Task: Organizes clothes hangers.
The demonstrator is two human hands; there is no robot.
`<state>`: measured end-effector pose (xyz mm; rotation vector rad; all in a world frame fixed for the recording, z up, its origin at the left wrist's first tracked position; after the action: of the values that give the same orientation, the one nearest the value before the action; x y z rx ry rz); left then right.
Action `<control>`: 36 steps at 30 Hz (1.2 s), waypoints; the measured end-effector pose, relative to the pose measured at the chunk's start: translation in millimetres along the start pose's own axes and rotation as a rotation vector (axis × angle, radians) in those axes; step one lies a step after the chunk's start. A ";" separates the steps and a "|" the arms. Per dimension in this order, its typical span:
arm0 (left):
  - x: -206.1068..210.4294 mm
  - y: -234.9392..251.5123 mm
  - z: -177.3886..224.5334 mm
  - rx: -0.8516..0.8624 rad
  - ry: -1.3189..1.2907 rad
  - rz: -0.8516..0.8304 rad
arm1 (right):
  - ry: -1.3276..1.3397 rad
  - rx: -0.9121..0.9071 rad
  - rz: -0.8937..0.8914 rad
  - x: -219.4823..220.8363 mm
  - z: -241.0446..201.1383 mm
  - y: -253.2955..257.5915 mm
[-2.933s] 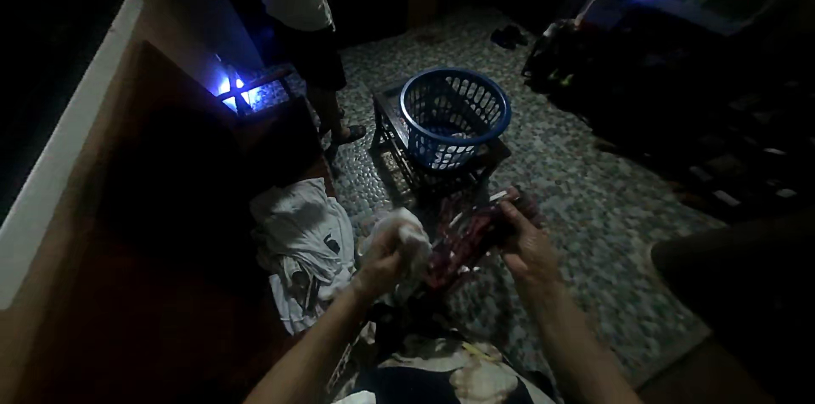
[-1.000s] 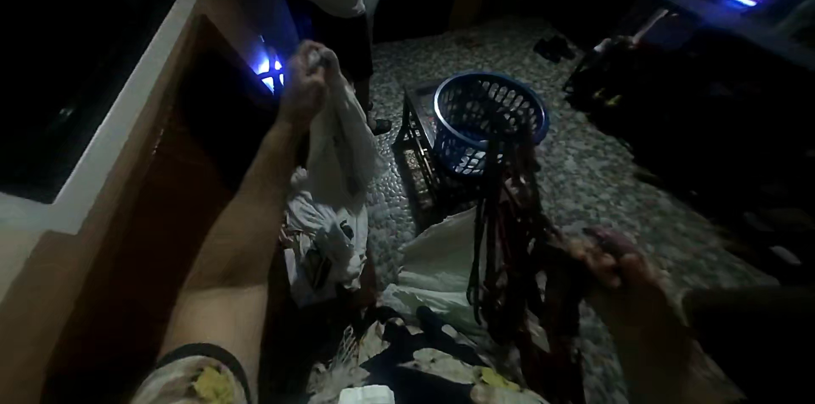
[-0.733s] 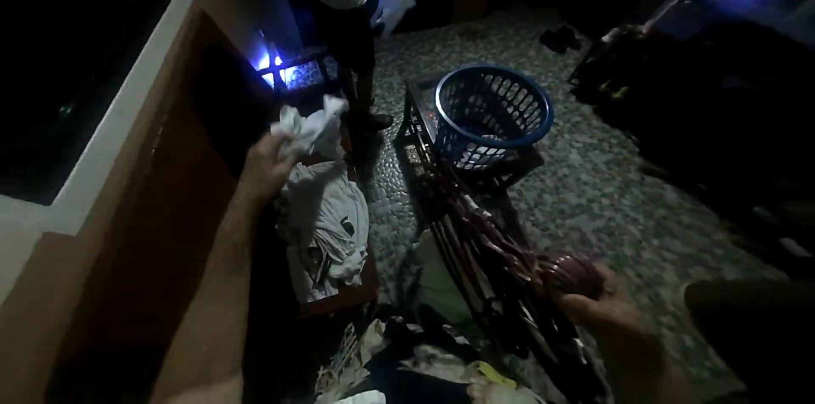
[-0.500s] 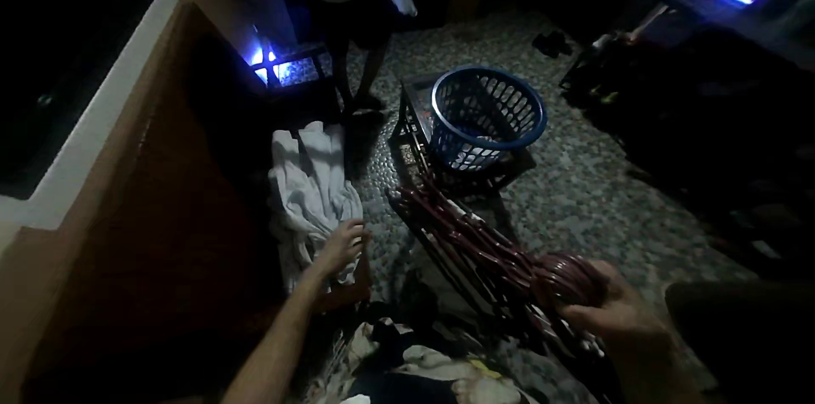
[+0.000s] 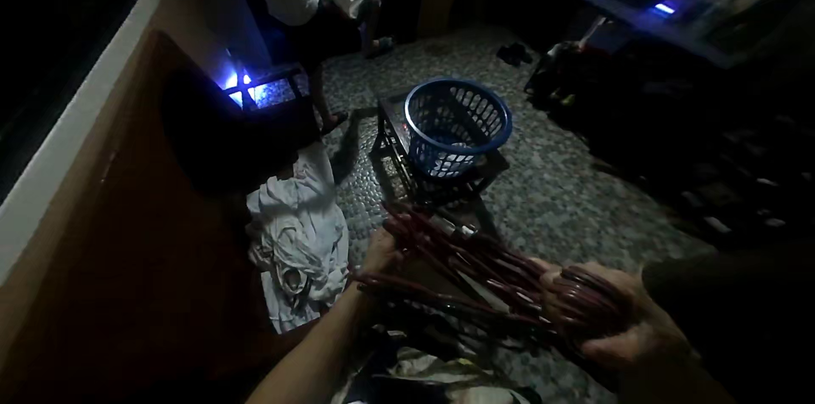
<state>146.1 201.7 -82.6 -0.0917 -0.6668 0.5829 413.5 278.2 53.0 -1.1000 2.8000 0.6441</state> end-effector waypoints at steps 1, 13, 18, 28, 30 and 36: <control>-2.3 -0.2 -4.8 -0.083 -0.061 -0.034 | 0.014 0.006 0.007 -3.2 2.0 -0.3; 0.4 -9.6 -7.6 0.080 0.310 -0.370 | 0.197 -0.048 -0.148 -7.2 13.2 -2.5; 5.0 -21.5 -7.0 -0.008 0.345 -0.332 | 0.005 0.020 -0.024 -13.2 4.0 -6.2; -18.4 -41.4 3.3 -0.318 0.694 -0.447 | 0.018 0.118 -0.146 -20.3 31.9 -15.4; -7.8 -32.2 23.8 -0.179 0.622 -0.687 | 0.029 0.106 -0.266 -20.2 40.9 -19.5; -35.4 16.5 103.3 0.270 0.057 -0.506 | 0.143 0.065 -0.371 -10.3 46.8 -29.4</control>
<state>53.0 186.0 -25.2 0.3050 -0.5233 0.1762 436.4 284.4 2.0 -1.6517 2.5924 0.4481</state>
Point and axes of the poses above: each hand's wrist, its own y-axis towards the middle knuckle, its own x-axis out of the palm, z = x × y, the point moved 6 cm from there along y, towards the middle knuckle, and after that the axes turned 5 degrees about z, right-handed, at the moved point
